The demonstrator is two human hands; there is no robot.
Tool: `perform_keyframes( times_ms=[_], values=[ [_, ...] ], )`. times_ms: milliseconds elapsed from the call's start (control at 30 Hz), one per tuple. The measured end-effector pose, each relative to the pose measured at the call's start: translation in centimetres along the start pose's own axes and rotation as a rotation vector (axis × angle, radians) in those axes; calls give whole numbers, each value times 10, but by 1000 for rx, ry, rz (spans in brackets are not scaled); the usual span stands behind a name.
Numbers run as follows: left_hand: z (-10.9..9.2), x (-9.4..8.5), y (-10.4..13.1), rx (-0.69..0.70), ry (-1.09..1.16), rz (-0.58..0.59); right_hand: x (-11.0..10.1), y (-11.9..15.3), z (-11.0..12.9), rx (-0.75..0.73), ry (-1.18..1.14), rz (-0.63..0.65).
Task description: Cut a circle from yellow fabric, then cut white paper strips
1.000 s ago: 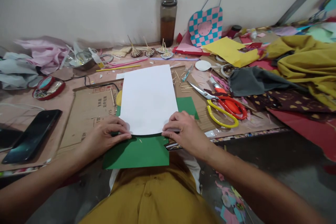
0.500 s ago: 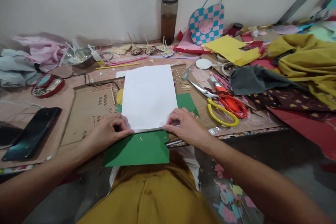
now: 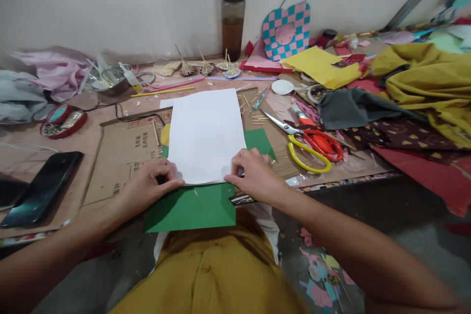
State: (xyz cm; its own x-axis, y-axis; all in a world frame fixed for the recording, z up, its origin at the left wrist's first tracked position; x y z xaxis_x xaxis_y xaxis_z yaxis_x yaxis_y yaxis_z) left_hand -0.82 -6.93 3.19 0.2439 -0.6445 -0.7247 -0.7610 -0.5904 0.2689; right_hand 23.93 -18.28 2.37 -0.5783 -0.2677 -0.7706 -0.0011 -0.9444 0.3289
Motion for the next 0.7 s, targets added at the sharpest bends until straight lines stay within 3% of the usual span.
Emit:
perform_keyframes(
  times_ms=[300, 467, 700],
  values=[
    [-3, 3, -2, -7, -33, -22, -3, 0, 6, 52, 42, 36],
    [-4, 2, -4, -35, -36, 3, -1, 0, 7, 13, 86, -9],
    [-6, 1, -5, -66, -55, 17, -6, 2, 2, 1, 61, 50]
  ],
)
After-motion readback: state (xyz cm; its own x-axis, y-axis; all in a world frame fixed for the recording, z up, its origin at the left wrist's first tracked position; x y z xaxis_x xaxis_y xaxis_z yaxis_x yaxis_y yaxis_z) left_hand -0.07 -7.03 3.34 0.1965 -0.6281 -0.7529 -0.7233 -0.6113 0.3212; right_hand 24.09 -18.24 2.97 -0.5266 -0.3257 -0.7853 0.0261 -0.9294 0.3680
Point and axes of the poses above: each hand's wrist, its own y-axis away from the middle knuckle, its own x-axis out of the palm, z = x × y, the point moved 1 cm from there along -y, towards the middle knuckle, and after that the axes turned 12 degrees about z, right-handed, at the moved point
